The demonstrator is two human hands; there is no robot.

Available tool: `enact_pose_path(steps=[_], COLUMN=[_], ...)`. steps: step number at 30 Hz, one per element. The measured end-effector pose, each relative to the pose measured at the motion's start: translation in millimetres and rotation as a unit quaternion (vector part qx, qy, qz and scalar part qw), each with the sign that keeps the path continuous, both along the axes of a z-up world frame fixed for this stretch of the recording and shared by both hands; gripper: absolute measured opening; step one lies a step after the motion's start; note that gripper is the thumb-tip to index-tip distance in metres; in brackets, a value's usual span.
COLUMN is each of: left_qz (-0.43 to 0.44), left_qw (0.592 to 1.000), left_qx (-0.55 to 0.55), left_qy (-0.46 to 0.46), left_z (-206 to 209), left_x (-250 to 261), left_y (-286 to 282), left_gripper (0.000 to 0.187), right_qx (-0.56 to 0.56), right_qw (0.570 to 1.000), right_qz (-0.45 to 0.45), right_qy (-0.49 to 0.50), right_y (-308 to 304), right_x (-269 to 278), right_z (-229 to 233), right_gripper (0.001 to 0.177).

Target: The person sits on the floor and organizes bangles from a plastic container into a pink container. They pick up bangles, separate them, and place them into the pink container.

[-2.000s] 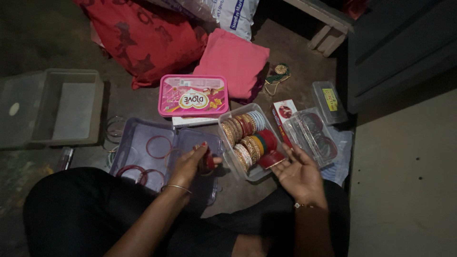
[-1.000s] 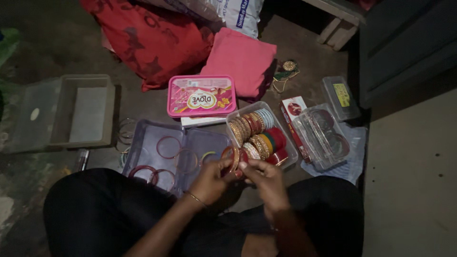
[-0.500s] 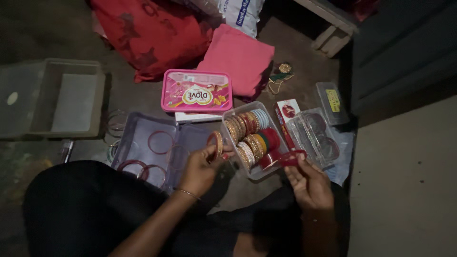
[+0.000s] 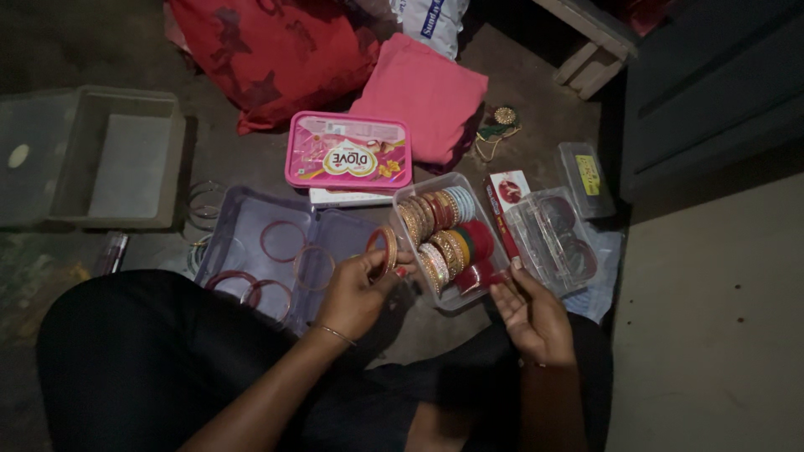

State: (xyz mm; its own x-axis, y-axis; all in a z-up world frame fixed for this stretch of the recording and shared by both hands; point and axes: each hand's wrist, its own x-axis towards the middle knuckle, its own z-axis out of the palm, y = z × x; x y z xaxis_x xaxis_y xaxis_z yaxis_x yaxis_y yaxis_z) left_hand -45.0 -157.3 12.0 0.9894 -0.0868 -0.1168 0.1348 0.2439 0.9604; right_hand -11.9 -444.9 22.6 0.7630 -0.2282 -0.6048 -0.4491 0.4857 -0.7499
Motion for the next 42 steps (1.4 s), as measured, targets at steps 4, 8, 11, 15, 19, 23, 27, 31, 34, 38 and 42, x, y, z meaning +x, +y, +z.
enact_pose_path(steps=[4,8,11,15,19,23,27,31,34,38,42], left_qz=[0.007,0.005,0.001,-0.032,-0.085,-0.076,-0.066,-0.013,0.018,0.023,0.020], left_qw=[1.000,0.999,1.000,0.999,0.996,0.993,0.987,0.997,0.995,0.997,0.994], left_qx=[-0.025,-0.041,-0.026,-0.011,-0.032,-0.078,-0.130,-0.041,-0.032,-0.045,-0.065], left_qy=[-0.003,-0.004,-0.007,-0.017,-0.006,0.033,0.065,0.060,0.094,0.062,0.090], left_z=[-10,-15,-13,-10,-16,-28,-38,-32,-19,-8,-3], left_x=[0,1,0,-1,-3,-1,3,8,4,3,3], left_y=[-2,-4,-8,-21,-27,-23,-21,-14,-9,-5,-4], left_gripper=[0.024,0.024,0.024,0.023,0.023,0.022,0.023,0.023,0.022,0.023,0.022], right_qx=[-0.028,-0.030,-0.035,-0.141,-0.308,-0.236,-0.262,-0.177,-0.074,0.006,-0.040], right_qw=[0.999,0.999,0.995,0.968,0.880,0.906,0.915,0.969,0.994,0.997,0.999], right_qz=[0.020,0.024,0.054,0.165,0.334,0.328,0.299,0.136,0.014,0.032,0.030], right_qy=[-0.009,-0.031,-0.077,-0.122,-0.138,-0.122,-0.066,-0.106,-0.080,-0.070,-0.015], right_y=[0,4,8,33,64,85,82,53,16,-7,5], right_x=[0,-3,-13,-25,-41,-39,-40,-27,-21,-9,-10], right_z=[-3,0,13,25,29,26,40,43,34,10,7], right_gripper=[0.016,0.016,0.013,0.011,0.011,0.009,0.008,0.011,0.015,0.017,0.019])
